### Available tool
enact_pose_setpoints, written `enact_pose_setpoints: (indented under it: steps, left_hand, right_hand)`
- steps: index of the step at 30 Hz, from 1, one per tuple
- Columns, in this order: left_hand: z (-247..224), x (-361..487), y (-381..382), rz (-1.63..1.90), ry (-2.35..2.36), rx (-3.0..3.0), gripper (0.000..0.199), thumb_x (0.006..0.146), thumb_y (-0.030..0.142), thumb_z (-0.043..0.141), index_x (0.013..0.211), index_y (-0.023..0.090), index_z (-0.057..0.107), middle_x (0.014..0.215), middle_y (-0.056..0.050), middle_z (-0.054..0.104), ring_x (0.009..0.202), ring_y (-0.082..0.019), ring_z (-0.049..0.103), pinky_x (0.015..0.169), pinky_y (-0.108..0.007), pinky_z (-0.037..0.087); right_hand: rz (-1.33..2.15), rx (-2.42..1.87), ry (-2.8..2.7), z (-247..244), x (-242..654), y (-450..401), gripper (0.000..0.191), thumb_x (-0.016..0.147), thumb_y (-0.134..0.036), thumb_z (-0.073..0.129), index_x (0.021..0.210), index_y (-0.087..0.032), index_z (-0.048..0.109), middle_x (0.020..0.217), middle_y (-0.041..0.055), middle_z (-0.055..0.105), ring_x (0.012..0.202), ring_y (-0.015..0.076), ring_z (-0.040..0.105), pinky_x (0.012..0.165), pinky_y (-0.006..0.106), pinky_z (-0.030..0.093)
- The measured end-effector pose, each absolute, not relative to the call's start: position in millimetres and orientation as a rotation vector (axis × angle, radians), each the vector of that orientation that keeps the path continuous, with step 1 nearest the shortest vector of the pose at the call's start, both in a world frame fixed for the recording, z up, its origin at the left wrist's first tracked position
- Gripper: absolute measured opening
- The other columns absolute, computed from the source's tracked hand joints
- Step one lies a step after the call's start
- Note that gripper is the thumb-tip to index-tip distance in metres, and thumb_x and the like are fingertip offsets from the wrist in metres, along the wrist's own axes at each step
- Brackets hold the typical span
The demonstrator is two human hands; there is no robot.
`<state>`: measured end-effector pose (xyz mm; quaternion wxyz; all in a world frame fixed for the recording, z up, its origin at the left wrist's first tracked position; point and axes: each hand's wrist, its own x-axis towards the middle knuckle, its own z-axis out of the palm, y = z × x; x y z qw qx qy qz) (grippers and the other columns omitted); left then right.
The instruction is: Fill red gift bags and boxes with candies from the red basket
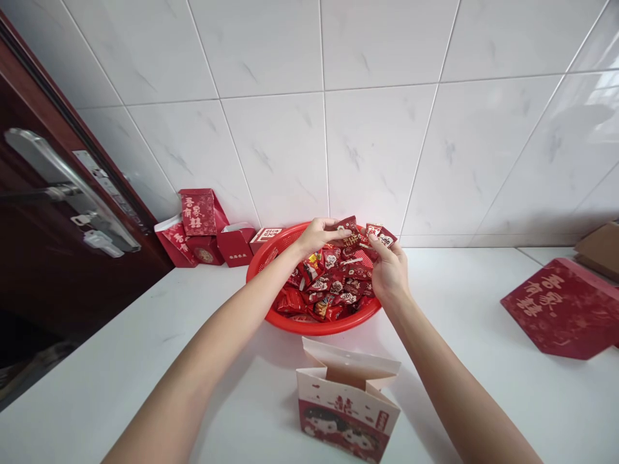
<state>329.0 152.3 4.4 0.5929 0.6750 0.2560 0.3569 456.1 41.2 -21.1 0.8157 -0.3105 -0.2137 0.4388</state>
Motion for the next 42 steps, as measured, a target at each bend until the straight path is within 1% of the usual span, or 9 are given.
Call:
enact_pose_setpoints:
  steps: [10,15,20,23,26,29,35,38,42]
  left_hand:
    - [11.4,324.7,146.7,0.804,0.593,1.568,0.053,0.054,0.049,0.097,0.086,0.011,0.077,0.082,-0.007,0.078,0.072,-0.018,0.072,0.082,-0.037,0.059]
    - [14.2,320.6,148.3,0.743,0.583,1.612,0.051,0.059,0.056,0.092,0.081,0.012,0.078,0.082,-0.008,0.078,0.074,-0.019,0.071,0.081,-0.036,0.057]
    - [15.4,315.2,162.8,1.025,0.710,1.573,0.052,0.061,0.064,0.085,0.074,0.015,0.075,0.084,-0.008,0.079,0.082,-0.021,0.072,0.085,-0.035,0.055]
    - [13.8,309.3,176.3,1.199,0.933,1.577,0.041,0.073,0.055,0.076,0.073,0.015,0.073,0.086,-0.010,0.078,0.084,-0.019,0.071,0.085,-0.032,0.054]
    - [9.0,298.3,186.5,1.101,1.274,1.724,0.025,0.079,0.039,0.066,0.072,0.016,0.072,0.085,-0.008,0.077,0.085,-0.018,0.070,0.081,-0.028,0.052]
    - [1.5,284.1,190.3,0.836,1.465,1.834,0.011,0.067,0.024,0.072,0.058,0.018,0.069,0.065,-0.003,0.071,0.073,-0.019,0.067,0.070,-0.028,0.049]
    - [-6.5,272.8,190.7,0.415,1.564,1.916,0.017,0.047,0.004,0.072,0.046,0.021,0.067,0.044,0.004,0.058,0.050,-0.015,0.053,0.055,-0.028,0.040]
    - [-3.6,276.6,191.1,0.387,1.548,1.946,0.017,0.048,0.004,0.071,0.051,0.020,0.072,0.050,0.002,0.065,0.052,-0.015,0.054,0.056,-0.028,0.041]
    - [2.0,282.8,190.7,0.539,1.474,1.966,0.014,0.060,0.011,0.072,0.069,0.020,0.078,0.078,-0.001,0.078,0.072,-0.016,0.064,0.069,-0.026,0.048]
  right_hand:
    - [1.032,-0.634,-0.517,-17.4,456.4,39.9,0.024,0.059,-0.024,0.087,0.076,-0.021,0.070,0.082,-0.0006,0.076,0.075,0.0161,0.069,0.071,0.030,0.058]
    - [1.093,-0.662,-0.540,-17.6,456.9,38.6,0.028,0.058,-0.024,0.089,0.080,-0.021,0.072,0.084,-0.0001,0.077,0.078,0.0171,0.070,0.071,0.031,0.059]
    - [1.077,-0.686,-0.514,-17.8,457.2,39.0,0.029,0.058,-0.025,0.089,0.079,-0.021,0.070,0.079,-0.0008,0.076,0.067,0.0152,0.068,0.063,0.028,0.057]
    - [1.070,-0.695,-0.483,-15.6,456.8,38.6,0.027,0.058,-0.022,0.088,0.077,-0.020,0.069,0.076,-0.0014,0.075,0.064,0.0142,0.067,0.060,0.026,0.056]
    - [1.052,-0.707,-0.434,-12.5,455.9,37.5,0.024,0.059,-0.020,0.086,0.074,-0.020,0.067,0.072,-0.0021,0.073,0.062,0.0140,0.066,0.058,0.026,0.055]
    - [1.035,-0.709,-0.407,-11.2,455.5,37.2,0.025,0.059,-0.020,0.086,0.072,-0.019,0.065,0.070,-0.0027,0.073,0.060,0.0136,0.065,0.058,0.026,0.055]
    - [1.031,-0.714,-0.397,-12.1,456.0,38.0,0.025,0.059,-0.019,0.086,0.073,-0.019,0.065,0.071,-0.0016,0.074,0.063,0.0150,0.067,0.059,0.026,0.056]
    - [1.034,-0.710,-0.398,-11.3,455.5,37.4,0.024,0.060,-0.019,0.085,0.073,-0.019,0.066,0.071,-0.0016,0.074,0.063,0.0150,0.067,0.059,0.026,0.056]
    - [1.038,-0.707,-0.424,-10.3,454.8,36.8,0.023,0.060,-0.020,0.085,0.074,-0.019,0.067,0.069,-0.0020,0.073,0.060,0.0142,0.066,0.055,0.025,0.054]
